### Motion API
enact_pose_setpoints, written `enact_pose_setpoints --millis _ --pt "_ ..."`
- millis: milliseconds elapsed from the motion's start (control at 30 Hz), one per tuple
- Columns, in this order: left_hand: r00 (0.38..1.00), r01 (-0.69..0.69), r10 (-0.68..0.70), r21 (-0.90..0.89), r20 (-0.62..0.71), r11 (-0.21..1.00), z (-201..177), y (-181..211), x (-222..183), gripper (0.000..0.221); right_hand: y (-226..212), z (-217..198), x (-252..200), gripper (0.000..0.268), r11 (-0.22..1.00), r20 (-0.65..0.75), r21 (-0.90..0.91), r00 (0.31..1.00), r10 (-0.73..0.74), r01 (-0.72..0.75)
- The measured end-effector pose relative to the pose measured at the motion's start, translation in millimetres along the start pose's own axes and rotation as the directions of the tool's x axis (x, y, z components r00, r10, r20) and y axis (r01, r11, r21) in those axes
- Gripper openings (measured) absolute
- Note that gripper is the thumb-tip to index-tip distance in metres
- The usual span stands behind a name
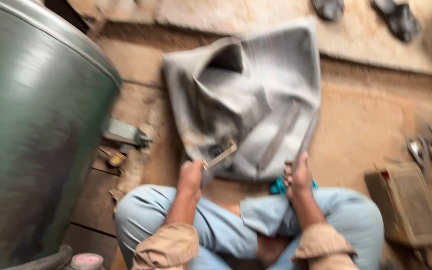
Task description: The recorder is repairing a punctured inner tube for a tire by sewing a patch or reinforcing a damaged section using a needle and thread.
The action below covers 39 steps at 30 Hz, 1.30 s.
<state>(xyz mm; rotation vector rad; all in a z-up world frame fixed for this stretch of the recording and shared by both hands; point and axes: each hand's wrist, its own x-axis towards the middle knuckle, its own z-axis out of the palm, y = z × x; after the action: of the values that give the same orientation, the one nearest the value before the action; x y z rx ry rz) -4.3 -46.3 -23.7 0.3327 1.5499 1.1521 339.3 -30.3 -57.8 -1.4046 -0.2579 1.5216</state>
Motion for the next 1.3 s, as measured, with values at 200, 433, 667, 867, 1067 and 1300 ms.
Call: enact_pose_setpoints --millis 200,433,667,867,1067,1300 --pt "0.994 -0.112 0.109 0.172 0.028 0.979 18 38 -32 0.044 -15 20 -21 0.075 0.999 0.085 -0.048 0.996 -0.011 0.016" --pt "0.755 -0.297 0.633 0.773 -0.170 0.561 31 106 -72 0.072 -15 12 -30 0.070 0.996 0.051 -0.071 0.997 -0.054 0.057" --pt "0.953 -0.005 0.271 0.888 -0.134 0.460 20 88 36 0.051 -2 1 -8 0.066 0.998 -0.106 -0.049 0.993 -0.051 0.046" --pt "0.809 -0.499 0.585 0.455 -0.061 0.737 47 93 48 0.035 21 -14 14 0.064 0.994 -0.121 -0.103 0.992 -0.045 0.032" --pt "0.856 -0.517 0.473 -0.390 -0.210 0.762 36 219 1 0.023 11 -1 -9 0.063 0.991 -0.154 -0.119 0.985 -0.073 0.055" --pt "0.982 -0.189 0.144 -0.667 -0.122 0.721 -10 151 99 0.025 -4 17 -16 0.061 0.982 -0.146 -0.188 0.988 -0.056 0.028"
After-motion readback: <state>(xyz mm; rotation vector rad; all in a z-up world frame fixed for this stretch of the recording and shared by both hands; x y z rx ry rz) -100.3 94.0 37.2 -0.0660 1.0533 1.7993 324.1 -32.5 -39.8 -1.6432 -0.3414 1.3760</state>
